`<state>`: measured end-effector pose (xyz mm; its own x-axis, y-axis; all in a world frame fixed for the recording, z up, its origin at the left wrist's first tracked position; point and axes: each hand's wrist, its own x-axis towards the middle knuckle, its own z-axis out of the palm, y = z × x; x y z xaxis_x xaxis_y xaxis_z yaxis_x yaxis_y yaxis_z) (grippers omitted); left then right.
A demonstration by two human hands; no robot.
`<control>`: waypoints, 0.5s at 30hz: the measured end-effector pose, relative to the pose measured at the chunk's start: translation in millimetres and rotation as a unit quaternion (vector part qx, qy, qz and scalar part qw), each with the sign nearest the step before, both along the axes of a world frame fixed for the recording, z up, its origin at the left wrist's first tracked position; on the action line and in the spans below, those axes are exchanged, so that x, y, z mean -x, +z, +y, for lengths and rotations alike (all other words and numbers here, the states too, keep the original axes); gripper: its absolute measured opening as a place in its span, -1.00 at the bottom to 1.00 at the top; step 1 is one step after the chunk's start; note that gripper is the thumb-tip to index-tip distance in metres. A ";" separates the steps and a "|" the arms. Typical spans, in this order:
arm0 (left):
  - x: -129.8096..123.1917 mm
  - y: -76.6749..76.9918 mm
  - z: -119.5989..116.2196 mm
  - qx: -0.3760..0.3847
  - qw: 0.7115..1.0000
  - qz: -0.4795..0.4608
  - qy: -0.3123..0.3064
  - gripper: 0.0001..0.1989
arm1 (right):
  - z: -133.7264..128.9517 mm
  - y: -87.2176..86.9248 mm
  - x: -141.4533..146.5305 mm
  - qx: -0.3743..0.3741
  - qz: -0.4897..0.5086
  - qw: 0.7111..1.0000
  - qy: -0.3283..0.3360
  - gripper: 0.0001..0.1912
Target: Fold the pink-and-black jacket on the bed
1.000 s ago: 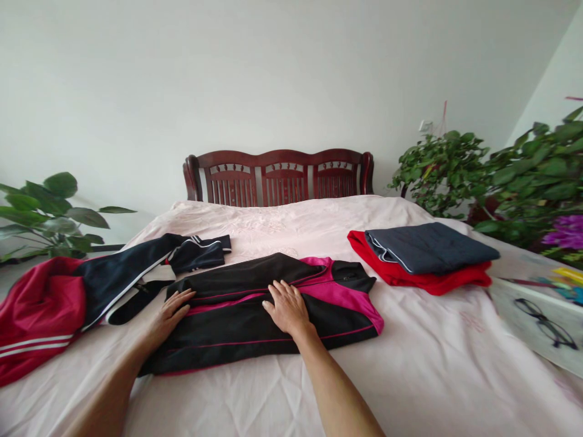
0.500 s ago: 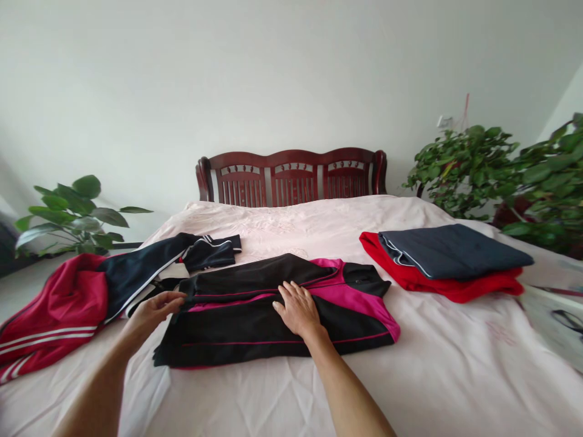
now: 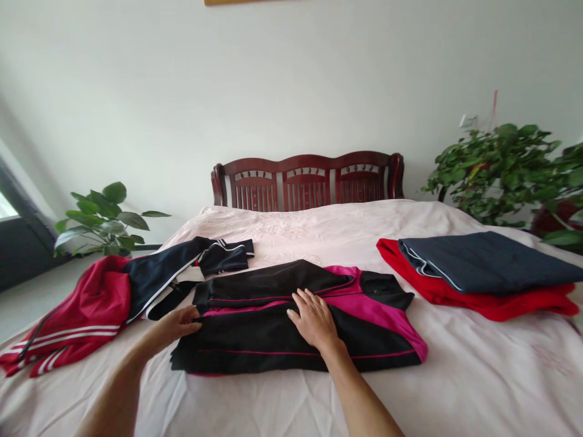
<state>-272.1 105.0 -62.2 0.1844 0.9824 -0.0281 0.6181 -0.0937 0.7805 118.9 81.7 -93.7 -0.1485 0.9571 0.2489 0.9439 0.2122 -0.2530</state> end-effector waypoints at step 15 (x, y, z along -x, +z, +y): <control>-23.7 -17.9 4.6 -0.056 0.973 0.131 0.179 -0.75 | 1.6 -7.4 -0.5 -0.043 -0.013 0.999 0.004 -0.51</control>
